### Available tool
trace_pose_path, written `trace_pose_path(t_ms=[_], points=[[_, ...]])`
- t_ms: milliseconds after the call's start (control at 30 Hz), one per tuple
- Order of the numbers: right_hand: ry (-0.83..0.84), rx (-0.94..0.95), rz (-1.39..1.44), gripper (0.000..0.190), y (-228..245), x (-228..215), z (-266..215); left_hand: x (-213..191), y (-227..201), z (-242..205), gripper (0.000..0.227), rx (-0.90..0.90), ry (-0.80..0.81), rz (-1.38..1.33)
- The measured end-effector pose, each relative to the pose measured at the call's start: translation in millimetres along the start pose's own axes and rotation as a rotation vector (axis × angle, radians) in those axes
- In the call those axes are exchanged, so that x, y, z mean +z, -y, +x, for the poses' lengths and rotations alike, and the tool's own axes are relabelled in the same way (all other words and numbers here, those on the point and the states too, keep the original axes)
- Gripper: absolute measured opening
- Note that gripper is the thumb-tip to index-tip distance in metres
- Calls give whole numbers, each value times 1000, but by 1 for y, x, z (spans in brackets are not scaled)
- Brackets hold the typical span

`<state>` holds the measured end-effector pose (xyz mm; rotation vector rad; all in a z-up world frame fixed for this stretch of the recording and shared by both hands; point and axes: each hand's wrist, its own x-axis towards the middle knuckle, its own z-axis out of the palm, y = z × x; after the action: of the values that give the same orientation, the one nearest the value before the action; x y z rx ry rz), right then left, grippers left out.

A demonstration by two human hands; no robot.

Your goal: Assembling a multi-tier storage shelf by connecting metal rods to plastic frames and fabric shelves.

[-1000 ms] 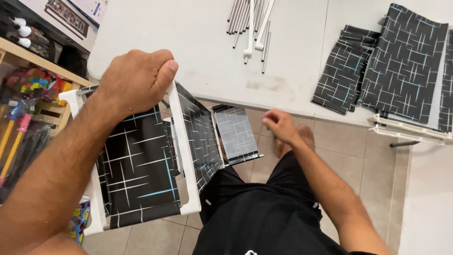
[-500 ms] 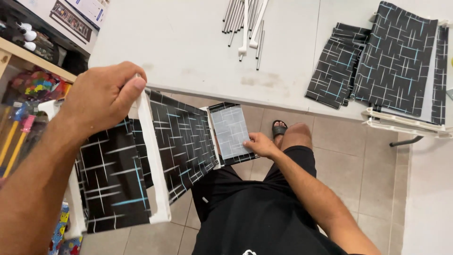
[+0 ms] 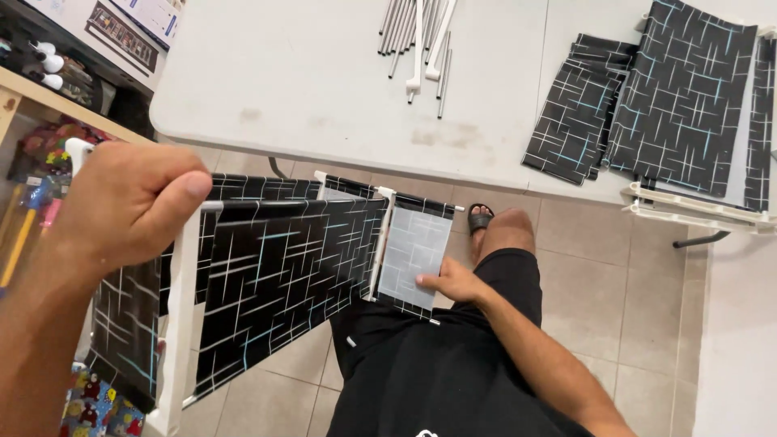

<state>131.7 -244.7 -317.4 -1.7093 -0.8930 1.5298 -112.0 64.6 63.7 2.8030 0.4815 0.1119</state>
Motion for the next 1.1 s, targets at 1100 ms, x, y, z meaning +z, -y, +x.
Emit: trace_pose_path(t_ms=[1100], points=[[-374,-1093,-1032,32,376,-14,65,215,17,-281,83,-1131,474,-1127]])
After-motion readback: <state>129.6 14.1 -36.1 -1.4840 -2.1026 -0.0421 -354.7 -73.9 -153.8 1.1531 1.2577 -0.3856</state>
